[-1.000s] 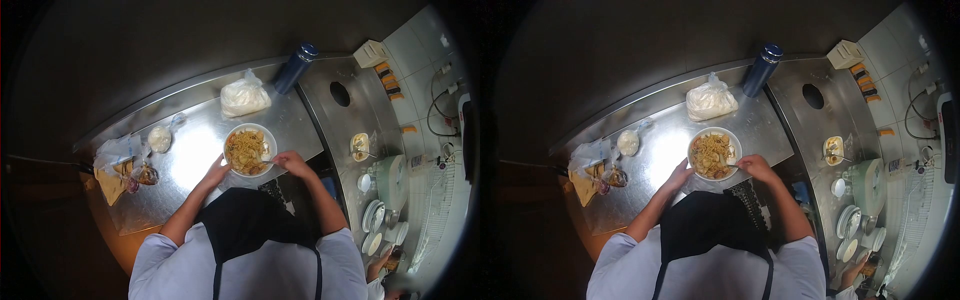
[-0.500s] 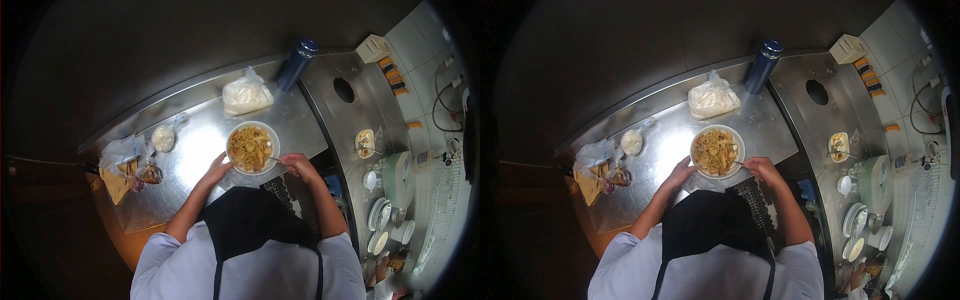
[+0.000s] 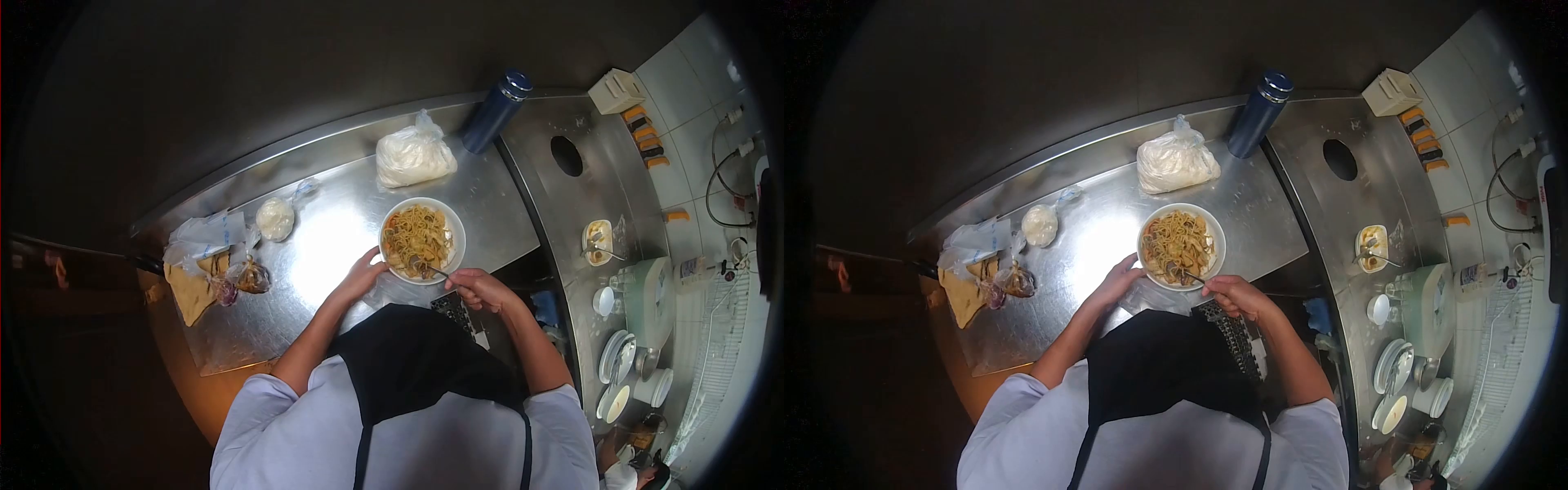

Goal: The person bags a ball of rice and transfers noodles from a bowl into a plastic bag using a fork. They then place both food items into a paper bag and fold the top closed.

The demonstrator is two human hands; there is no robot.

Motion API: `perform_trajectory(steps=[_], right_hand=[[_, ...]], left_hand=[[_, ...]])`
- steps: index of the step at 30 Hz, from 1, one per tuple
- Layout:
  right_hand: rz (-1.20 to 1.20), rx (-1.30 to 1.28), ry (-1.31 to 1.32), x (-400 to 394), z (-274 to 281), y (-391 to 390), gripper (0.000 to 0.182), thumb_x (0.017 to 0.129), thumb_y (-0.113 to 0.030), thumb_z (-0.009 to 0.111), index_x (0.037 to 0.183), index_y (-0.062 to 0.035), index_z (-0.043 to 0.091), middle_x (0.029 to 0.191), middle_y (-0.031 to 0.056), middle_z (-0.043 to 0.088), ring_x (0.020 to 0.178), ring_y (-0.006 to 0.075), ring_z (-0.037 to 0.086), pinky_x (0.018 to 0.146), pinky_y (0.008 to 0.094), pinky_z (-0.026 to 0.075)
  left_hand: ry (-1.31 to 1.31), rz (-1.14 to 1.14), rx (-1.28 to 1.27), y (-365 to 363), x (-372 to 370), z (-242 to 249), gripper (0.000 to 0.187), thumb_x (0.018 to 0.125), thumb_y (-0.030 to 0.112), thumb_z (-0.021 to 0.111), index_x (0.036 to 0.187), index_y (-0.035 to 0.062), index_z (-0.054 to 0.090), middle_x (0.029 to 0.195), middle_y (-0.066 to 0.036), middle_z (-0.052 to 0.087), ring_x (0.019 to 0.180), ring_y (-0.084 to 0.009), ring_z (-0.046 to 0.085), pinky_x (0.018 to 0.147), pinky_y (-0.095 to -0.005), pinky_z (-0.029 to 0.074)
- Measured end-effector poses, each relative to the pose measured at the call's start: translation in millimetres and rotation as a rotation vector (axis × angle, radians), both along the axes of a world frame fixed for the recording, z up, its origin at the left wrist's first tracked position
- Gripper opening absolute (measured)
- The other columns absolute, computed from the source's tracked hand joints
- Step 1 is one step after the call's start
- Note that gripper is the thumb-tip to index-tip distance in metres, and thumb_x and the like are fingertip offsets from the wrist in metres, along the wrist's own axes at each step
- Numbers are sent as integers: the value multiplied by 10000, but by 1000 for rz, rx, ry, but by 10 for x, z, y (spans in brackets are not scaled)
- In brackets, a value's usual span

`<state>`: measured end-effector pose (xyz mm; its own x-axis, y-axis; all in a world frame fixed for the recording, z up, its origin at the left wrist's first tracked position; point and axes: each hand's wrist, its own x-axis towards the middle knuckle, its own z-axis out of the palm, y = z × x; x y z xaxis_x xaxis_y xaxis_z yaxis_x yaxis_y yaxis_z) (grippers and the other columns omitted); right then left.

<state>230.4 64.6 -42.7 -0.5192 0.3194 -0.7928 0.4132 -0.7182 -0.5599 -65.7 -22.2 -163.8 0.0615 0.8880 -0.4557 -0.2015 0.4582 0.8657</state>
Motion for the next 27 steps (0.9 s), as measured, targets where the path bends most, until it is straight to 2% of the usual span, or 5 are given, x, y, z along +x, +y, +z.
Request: perform_trajectory(steps=[9, 15, 16, 19, 27], right_hand=[[-28, 73, 51, -174, 5, -28, 244, 1061, -269, 527, 1020, -60, 646, 565, -76, 306, 432, 45, 253, 396, 231, 217], [201, 358, -127, -189, -257, -112, 309, 1057, -277, 521, 891, -67, 677, 580, -59, 404, 473, 76, 355, 445, 283, 311], [277, 823, -126, -168, -413, -149, 355, 1047, -293, 527, 841, -45, 676, 622, 35, 571, 563, 196, 548, 566, 360, 438], [399, 1087, -424, -166, -15, -205, 337, 1030, -293, 547, 869, -26, 674, 759, 153, 688, 751, 354, 667, 712, 441, 496], [408, 1234, -502, -446, 182, -314, 307, 1009, -292, 572, 887, -32, 681, 808, 232, 684, 804, 445, 669, 724, 526, 504]], left_hand=[[193, -56, 79, 23, -15, 155, 641, 934, 260, 628, 1474, -49, 473, 1423, -246, 574, 1329, -300, 543, 1121, -364, 410], [172, 64, 107, 4, 20, -18, 612, 937, 250, 611, 1458, -44, 480, 1214, -245, 692, 1130, -301, 675, 1005, -379, 493], [243, 43, 74, -4, 39, 81, 612, 938, 257, 607, 1458, -39, 480, 1161, -233, 707, 1083, -303, 688, 979, -387, 503], [434, -7, 9, -15, 81, 295, 616, 937, 278, 606, 1458, -23, 480, 1029, -202, 740, 972, -307, 718, 912, -405, 529], [446, 22, -4, 2, 76, 219, 631, 921, 308, 654, 1451, 3, 500, 989, -200, 743, 939, -294, 725, 884, -401, 542]])
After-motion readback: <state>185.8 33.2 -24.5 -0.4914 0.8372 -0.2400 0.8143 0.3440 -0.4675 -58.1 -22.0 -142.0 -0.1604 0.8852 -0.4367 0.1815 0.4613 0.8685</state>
